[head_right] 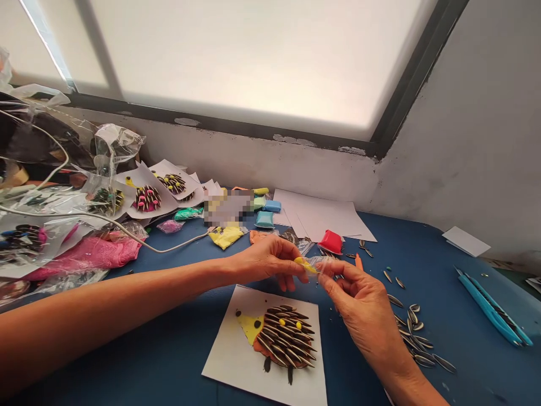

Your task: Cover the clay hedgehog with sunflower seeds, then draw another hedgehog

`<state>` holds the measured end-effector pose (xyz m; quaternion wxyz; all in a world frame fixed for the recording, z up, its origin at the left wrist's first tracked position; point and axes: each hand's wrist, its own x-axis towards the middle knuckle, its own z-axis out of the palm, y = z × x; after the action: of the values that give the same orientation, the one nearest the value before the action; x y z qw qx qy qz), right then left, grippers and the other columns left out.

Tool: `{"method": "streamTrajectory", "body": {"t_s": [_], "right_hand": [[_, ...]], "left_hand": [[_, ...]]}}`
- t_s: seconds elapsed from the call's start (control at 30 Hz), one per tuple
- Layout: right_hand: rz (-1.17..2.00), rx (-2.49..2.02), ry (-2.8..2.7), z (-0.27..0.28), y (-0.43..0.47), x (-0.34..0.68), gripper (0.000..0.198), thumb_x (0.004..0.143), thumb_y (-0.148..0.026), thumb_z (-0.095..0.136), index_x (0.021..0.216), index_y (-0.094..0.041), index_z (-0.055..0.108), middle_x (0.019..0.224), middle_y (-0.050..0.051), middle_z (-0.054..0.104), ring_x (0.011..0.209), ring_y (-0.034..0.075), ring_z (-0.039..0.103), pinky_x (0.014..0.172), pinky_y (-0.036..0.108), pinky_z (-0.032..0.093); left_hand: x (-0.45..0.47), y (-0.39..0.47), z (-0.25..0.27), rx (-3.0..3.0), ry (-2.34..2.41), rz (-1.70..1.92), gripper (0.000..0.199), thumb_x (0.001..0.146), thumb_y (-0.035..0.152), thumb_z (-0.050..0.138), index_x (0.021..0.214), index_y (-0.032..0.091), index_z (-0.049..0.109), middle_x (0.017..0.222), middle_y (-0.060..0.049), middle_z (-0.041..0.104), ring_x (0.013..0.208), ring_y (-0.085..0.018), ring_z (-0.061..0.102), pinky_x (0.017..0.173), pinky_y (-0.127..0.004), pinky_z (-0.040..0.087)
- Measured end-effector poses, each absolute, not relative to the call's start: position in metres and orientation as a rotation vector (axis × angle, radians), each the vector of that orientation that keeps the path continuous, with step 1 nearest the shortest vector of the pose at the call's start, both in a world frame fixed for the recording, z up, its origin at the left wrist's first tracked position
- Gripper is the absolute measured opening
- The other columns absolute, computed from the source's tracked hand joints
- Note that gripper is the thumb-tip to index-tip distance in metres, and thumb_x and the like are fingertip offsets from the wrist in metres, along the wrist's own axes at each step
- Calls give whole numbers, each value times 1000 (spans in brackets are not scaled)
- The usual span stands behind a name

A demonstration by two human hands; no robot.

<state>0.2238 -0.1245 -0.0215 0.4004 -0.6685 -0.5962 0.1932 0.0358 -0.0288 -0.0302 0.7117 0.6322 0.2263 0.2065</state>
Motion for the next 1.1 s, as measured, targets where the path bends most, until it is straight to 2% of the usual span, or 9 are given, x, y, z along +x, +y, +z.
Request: {"method": "streamTrajectory", "body": {"t_s": [0.07,0.13,0.27,0.37,0.47,0.57,0.83,0.97,1.1], "right_hand": [[523,-1684,-1535,-19,-125,223,40,69,-66,69,80,-28,79,81,4,79,90,30,74,110,56,42],[554,-1676,-1555,-19,-125,222,39,70,-65,70,81,-29,81,80,5,79,99,32,74,109,54,44],[573,-1656,-1564,-23,-126,217,46,72,-65,67,92,-27,83,79,5,80,91,32,76,89,46,59],[545,-1644,-1572,-26,-125,219,50,73,-67,66,96,-26,83,69,3,77,83,30,76,89,46,60],[494,-1637,-1591,-29,-123,225,47,72,-67,69,95,-28,83,62,1,73,84,29,76,103,50,52],[452,-1627,-1615,-32,-122,231,40,73,-63,70,93,-31,83,60,0,73,86,29,75,112,52,44],[421,-1626,-1661,-33,-121,231,36,74,-64,68,82,-30,80,60,-1,70,82,27,74,114,53,40],[423,-1638,-1676,-28,-123,228,39,74,-67,68,78,-29,78,60,-1,70,76,27,72,114,56,38],[425,-1645,-1658,-28,-125,223,43,72,-71,67,75,-29,76,56,-2,67,70,26,69,122,59,20]], "left_hand": [[35,-29,-29,1437,495,458,46,66,50,88,79,12,66,80,-4,73,59,-10,64,62,-27,52],[35,-29,-30,1454,485,459,51,63,56,87,77,12,64,77,-4,72,58,-11,63,61,-27,52],[35,-28,-32,1444,467,463,51,62,55,89,76,13,64,75,-3,71,62,-12,66,62,-27,53],[33,-25,-30,1397,402,396,49,63,50,90,85,12,70,81,-4,73,69,-13,69,71,-29,55],[31,-24,-28,1364,363,351,50,66,52,88,90,11,72,86,-6,74,74,-14,70,78,-32,56],[32,-23,-30,1330,403,390,52,64,55,89,85,11,71,82,-6,74,69,-14,69,74,-32,56],[37,-22,-40,1290,447,465,30,71,21,86,89,13,63,75,-3,73,64,-13,70,70,-31,56],[35,-24,-36,1300,449,436,38,66,34,91,81,12,63,75,-3,73,64,-13,70,70,-31,56],[33,-27,-34,1334,470,401,51,60,52,91,79,11,68,77,-3,73,59,-12,67,68,-30,55]]}}
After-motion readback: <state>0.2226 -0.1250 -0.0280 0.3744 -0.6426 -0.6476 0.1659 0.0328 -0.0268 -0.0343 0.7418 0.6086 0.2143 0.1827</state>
